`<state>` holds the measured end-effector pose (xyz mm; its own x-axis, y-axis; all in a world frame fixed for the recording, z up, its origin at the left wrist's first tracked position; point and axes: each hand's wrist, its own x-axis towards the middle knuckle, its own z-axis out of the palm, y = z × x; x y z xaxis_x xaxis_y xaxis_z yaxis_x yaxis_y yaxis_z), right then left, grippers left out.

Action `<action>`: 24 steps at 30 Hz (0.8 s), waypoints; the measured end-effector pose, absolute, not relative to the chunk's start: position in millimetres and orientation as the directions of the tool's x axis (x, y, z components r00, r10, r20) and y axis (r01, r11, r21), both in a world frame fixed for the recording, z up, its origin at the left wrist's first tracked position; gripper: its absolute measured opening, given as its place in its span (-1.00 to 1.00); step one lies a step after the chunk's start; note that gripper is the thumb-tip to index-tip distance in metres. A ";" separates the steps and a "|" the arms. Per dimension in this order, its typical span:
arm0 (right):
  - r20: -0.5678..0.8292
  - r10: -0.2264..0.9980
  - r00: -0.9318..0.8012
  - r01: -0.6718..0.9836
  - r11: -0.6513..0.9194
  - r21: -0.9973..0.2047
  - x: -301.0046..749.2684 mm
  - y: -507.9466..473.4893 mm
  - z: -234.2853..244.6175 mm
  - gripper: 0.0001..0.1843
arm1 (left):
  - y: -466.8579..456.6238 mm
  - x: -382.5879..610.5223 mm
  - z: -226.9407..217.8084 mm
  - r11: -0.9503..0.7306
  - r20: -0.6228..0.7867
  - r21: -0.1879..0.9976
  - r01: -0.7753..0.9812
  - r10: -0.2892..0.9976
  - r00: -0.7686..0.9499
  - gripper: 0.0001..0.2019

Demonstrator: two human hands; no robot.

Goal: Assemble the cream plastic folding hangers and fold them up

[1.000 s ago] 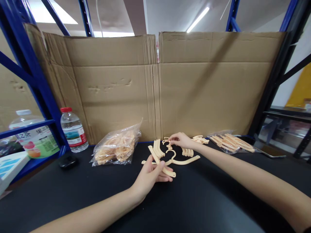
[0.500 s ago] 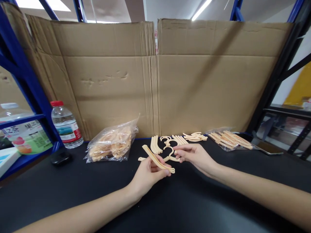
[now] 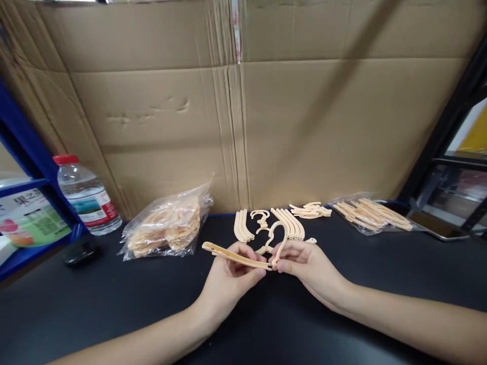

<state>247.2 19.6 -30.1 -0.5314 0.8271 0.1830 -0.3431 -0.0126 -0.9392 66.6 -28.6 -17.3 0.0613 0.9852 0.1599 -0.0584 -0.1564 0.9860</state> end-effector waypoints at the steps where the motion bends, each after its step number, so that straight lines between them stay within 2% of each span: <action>1: 0.190 0.824 -0.533 -0.328 0.006 -0.945 247.6 19.5 -29.6 -0.78 | -28.7 66.6 -17.4 -0.165 0.168 0.985 -0.049 0.984 0.062 -0.73; 6: 0.212 0.800 -0.561 -0.310 0.034 -0.950 248.6 17.5 -28.4 -0.84 | -30.9 66.9 -15.5 -0.221 0.219 0.971 0.085 0.975 0.037 -0.76; 13: 0.209 0.767 -0.606 -0.308 0.015 -0.951 249.9 17.2 -26.7 -0.81 | -34.6 69.1 -12.5 -0.241 0.237 0.962 0.131 0.970 0.049 -0.77; 24: 0.212 0.758 -0.617 -0.231 0.084 -0.969 249.4 14.9 -26.0 -0.73 | -39.0 72.2 -13.1 -0.194 0.194 0.981 -0.015 0.974 0.117 -0.78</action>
